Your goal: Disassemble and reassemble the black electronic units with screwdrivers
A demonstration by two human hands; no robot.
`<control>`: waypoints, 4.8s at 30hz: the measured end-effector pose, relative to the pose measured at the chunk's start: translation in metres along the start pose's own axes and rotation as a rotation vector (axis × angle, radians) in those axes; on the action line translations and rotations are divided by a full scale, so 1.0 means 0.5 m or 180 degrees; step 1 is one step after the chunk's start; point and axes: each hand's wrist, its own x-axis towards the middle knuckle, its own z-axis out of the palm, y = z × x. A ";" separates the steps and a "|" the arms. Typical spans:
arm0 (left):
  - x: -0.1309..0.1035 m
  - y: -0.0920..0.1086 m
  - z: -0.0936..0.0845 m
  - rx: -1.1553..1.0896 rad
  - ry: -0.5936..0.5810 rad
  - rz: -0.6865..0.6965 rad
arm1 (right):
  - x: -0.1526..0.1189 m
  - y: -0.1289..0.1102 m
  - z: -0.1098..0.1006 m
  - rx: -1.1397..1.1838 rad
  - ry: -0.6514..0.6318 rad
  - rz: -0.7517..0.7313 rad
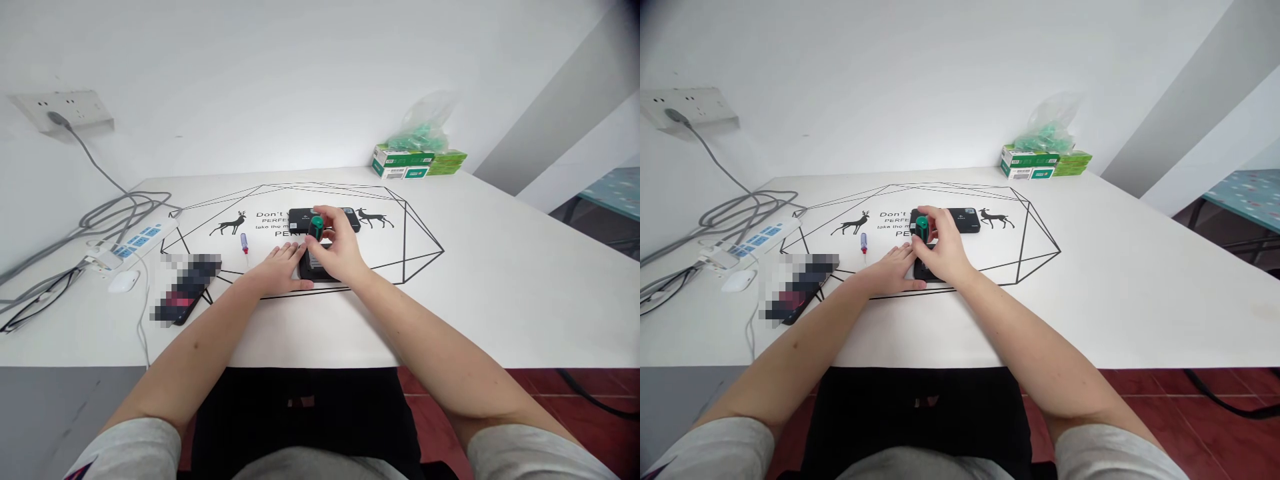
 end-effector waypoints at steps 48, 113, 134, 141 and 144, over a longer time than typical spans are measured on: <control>-0.003 0.006 0.001 0.0012 0.0020 -0.0048 | 0.000 -0.016 -0.003 0.0036 0.0026 -0.0376; 0.004 0.003 0.014 -0.0118 0.0078 0.0547 | -0.003 -0.009 -0.007 0.0083 -0.0164 -0.0259; 0.002 0.011 0.001 -0.0121 -0.0027 0.0527 | -0.006 0.004 -0.002 0.0234 -0.0070 -0.0020; 0.000 0.014 -0.001 -0.0076 -0.0005 0.0533 | 0.000 -0.003 -0.007 -0.0009 -0.0185 -0.0173; 0.000 0.015 -0.002 -0.0055 -0.0030 0.0506 | 0.001 0.001 -0.006 -0.0117 -0.0096 -0.0173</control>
